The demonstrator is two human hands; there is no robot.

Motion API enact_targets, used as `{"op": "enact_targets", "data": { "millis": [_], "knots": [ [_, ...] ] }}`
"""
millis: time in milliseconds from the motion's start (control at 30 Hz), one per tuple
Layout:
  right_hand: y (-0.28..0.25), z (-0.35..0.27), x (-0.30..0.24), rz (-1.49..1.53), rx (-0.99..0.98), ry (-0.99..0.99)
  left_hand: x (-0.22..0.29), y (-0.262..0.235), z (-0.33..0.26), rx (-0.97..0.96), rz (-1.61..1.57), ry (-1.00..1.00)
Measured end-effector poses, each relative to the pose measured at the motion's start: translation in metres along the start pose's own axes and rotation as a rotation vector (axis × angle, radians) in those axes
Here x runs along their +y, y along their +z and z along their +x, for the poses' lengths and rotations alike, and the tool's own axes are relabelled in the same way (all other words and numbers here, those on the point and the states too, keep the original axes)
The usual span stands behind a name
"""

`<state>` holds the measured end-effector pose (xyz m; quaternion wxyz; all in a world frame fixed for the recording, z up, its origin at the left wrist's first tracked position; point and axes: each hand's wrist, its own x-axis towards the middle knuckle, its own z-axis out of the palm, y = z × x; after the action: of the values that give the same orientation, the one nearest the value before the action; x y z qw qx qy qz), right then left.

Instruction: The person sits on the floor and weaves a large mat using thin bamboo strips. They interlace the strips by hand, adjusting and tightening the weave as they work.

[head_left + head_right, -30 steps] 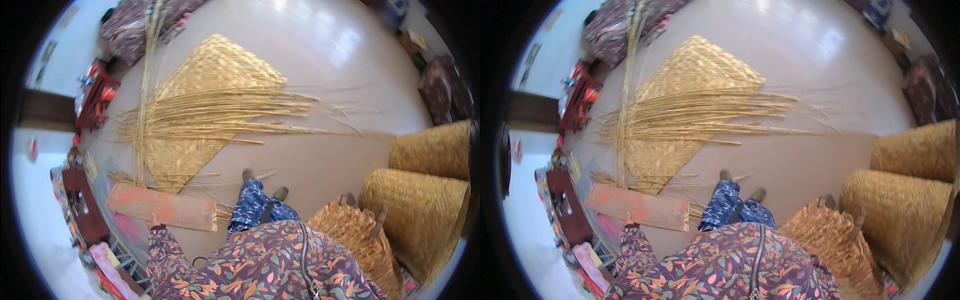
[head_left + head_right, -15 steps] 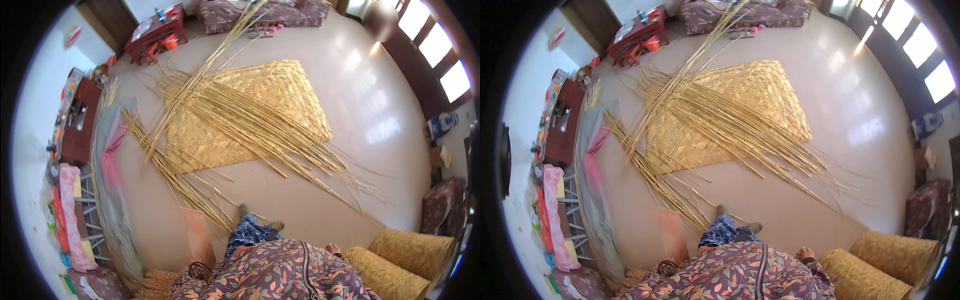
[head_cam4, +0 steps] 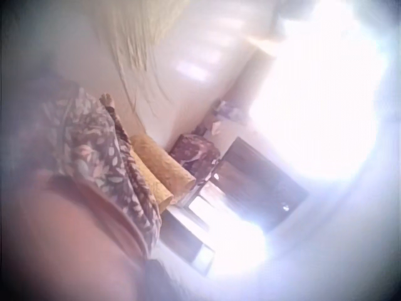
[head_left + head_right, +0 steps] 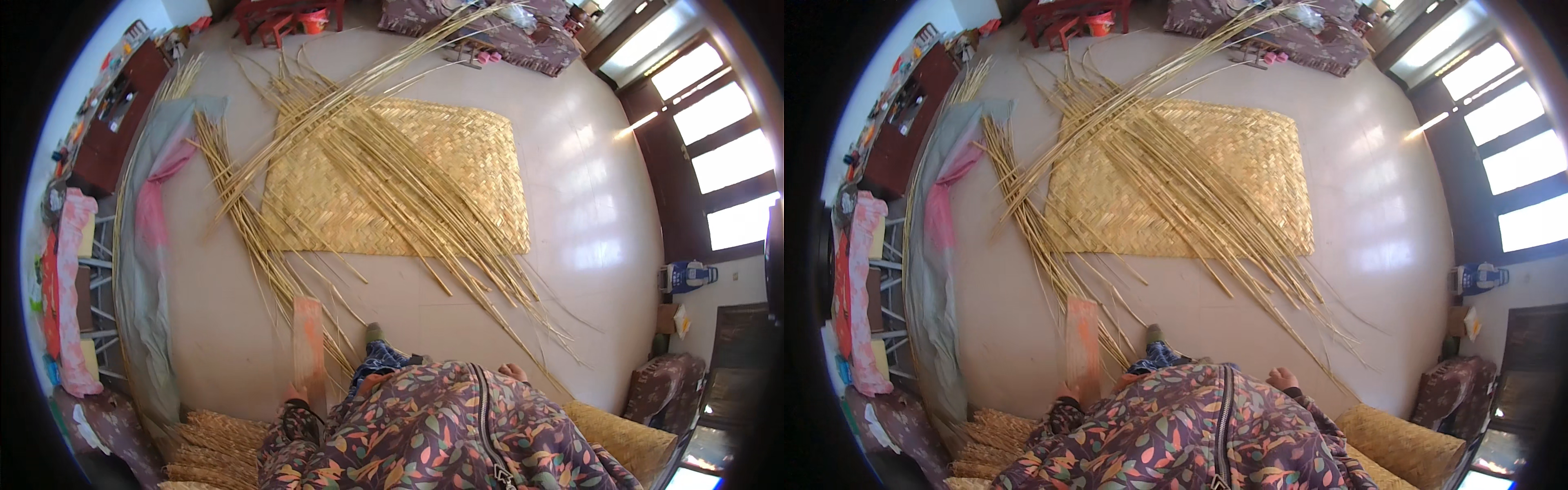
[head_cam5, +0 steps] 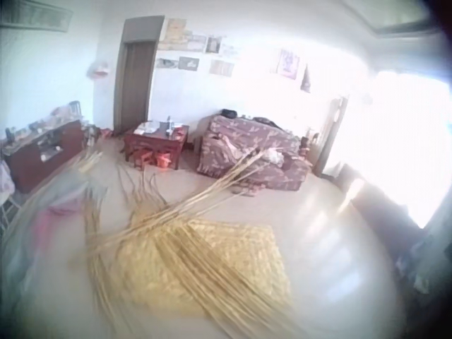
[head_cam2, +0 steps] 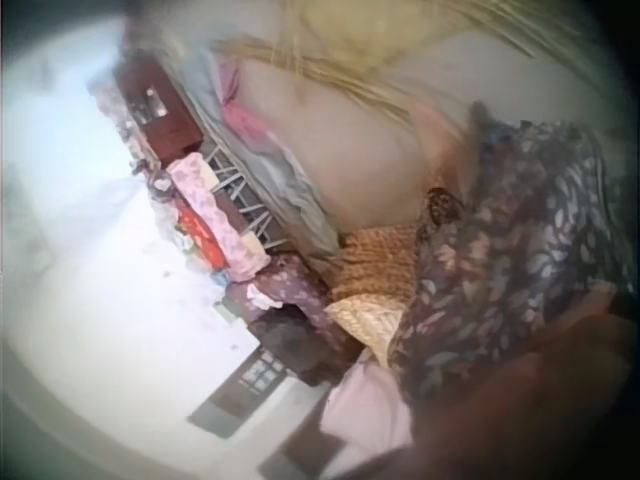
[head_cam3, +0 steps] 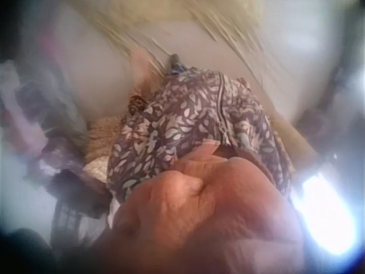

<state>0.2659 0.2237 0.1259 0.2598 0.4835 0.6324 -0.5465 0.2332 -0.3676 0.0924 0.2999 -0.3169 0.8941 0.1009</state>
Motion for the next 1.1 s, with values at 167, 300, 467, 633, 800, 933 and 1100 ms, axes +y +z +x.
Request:
{"op": "enact_targets", "data": {
  "millis": [167,300,467,633,800,933,1100],
  "knots": [
    [0.02,0.017,-0.013,-0.273,-0.076,-0.02,0.041,-0.078,-0.005,-0.021,-0.096,-0.118],
    [0.034,0.035,-0.034,-0.414,-0.111,-0.027,0.018,-0.062,0.006,0.074,-0.189,-0.1],
    [0.049,0.084,-0.067,-0.57,-0.149,-0.068,0.02,-0.032,0.009,0.008,-0.233,-0.262],
    [0.064,0.147,-0.104,-0.751,-0.211,-0.141,0.027,-0.051,0.005,-0.22,-0.097,-0.309],
    [0.046,0.251,-0.135,-1.153,-0.318,-0.44,0.087,-0.065,0.027,-0.255,-0.117,-0.35],
    [0.108,0.263,-0.258,-1.9,-0.54,-0.468,0.104,-0.085,0.032,-0.216,-0.149,-0.419],
    [0.052,0.356,-0.373,-0.88,-0.232,-0.188,0.159,-0.095,0.074,-0.268,-0.218,-0.379]
  ]
}}
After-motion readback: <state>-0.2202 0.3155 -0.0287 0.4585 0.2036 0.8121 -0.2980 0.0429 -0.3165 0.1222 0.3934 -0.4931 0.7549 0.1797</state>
